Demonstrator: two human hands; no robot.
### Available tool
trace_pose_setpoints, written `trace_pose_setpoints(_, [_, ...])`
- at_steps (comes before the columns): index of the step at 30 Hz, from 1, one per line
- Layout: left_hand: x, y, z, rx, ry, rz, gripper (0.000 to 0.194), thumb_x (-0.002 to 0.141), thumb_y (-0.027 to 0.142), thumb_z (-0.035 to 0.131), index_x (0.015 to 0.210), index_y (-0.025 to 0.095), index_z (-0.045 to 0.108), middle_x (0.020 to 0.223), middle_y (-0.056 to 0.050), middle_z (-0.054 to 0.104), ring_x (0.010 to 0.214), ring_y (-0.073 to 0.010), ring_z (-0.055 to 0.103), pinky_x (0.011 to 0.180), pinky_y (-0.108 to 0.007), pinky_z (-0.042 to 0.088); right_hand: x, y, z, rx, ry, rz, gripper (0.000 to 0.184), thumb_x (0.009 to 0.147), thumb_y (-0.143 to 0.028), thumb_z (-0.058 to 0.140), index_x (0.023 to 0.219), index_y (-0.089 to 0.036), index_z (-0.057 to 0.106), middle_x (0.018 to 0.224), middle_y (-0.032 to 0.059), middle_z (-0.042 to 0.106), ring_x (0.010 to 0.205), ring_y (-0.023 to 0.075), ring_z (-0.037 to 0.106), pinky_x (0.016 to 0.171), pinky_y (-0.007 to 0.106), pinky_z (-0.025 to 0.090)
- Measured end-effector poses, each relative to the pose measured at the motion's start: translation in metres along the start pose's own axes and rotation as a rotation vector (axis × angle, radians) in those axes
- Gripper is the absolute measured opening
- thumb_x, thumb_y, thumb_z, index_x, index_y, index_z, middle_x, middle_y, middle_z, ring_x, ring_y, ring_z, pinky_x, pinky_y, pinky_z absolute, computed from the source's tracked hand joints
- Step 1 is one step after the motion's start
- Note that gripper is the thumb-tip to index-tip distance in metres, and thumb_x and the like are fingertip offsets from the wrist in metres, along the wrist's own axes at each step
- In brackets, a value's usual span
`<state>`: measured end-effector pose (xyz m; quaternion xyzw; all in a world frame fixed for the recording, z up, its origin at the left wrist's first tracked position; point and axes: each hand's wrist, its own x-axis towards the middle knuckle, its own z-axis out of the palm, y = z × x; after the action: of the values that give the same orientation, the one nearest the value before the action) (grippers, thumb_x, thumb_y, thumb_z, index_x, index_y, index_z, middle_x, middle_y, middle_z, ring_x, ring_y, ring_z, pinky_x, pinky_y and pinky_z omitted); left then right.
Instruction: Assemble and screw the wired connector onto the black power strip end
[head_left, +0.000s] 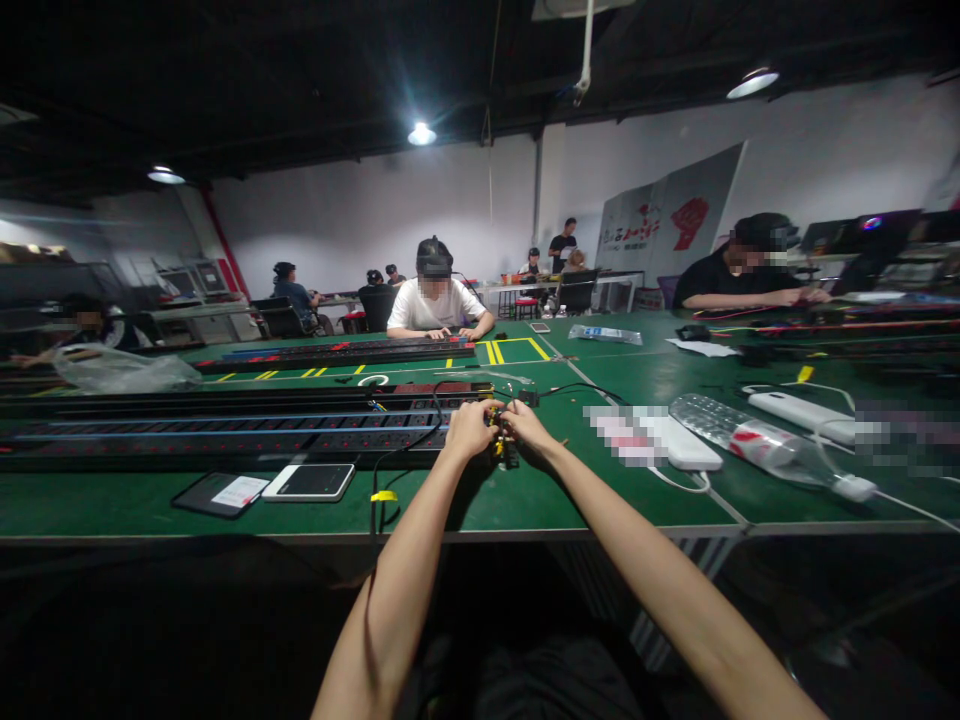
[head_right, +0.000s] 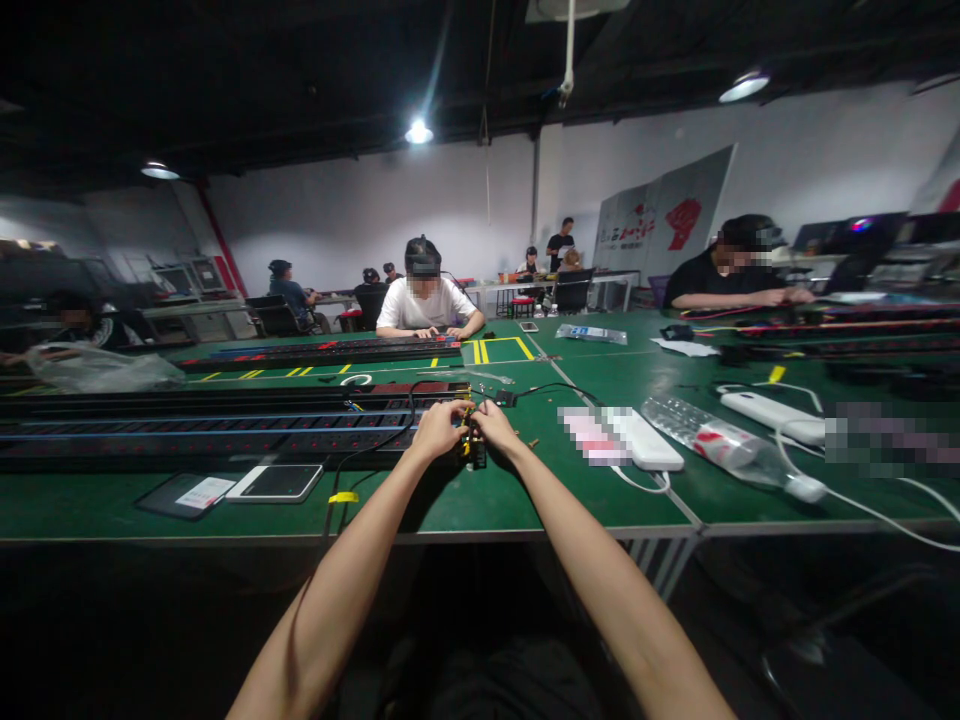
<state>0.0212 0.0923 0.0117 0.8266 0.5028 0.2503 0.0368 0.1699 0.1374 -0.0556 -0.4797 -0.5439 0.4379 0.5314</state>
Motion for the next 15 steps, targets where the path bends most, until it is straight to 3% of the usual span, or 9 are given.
trace_pose_setpoints(8, [-0.001, 0.001, -0.002, -0.005, -0.002, 0.01, 0.047, 0.078, 0.021, 0.071, 0.122, 0.034, 0.064, 0.114, 0.0, 0.071, 0.108, -0.0236, 0.063, 0.093, -0.033, 0.047, -0.004, -0.004, -0.007, -0.005, -0.008, -0.106, 0.035, 0.065, -0.031, 0.061, 0.076, -0.025, 0.028, 0.058, -0.009, 0.044, 0.048, 0.0086, 0.04, 0.045, 0.02, 0.032])
trace_pose_setpoints(15, [-0.002, 0.003, -0.004, -0.024, -0.033, -0.022, 0.048, 0.08, 0.022, 0.07, 0.125, 0.034, 0.062, 0.117, -0.001, 0.071, 0.111, -0.0216, 0.063, 0.096, -0.031, 0.045, -0.002, 0.001, -0.011, -0.036, -0.022, -0.165, 0.04, 0.061, -0.031, 0.065, 0.076, -0.024, 0.029, 0.066, -0.0059, 0.05, 0.059, 0.0115, 0.046, 0.05, 0.021, 0.035])
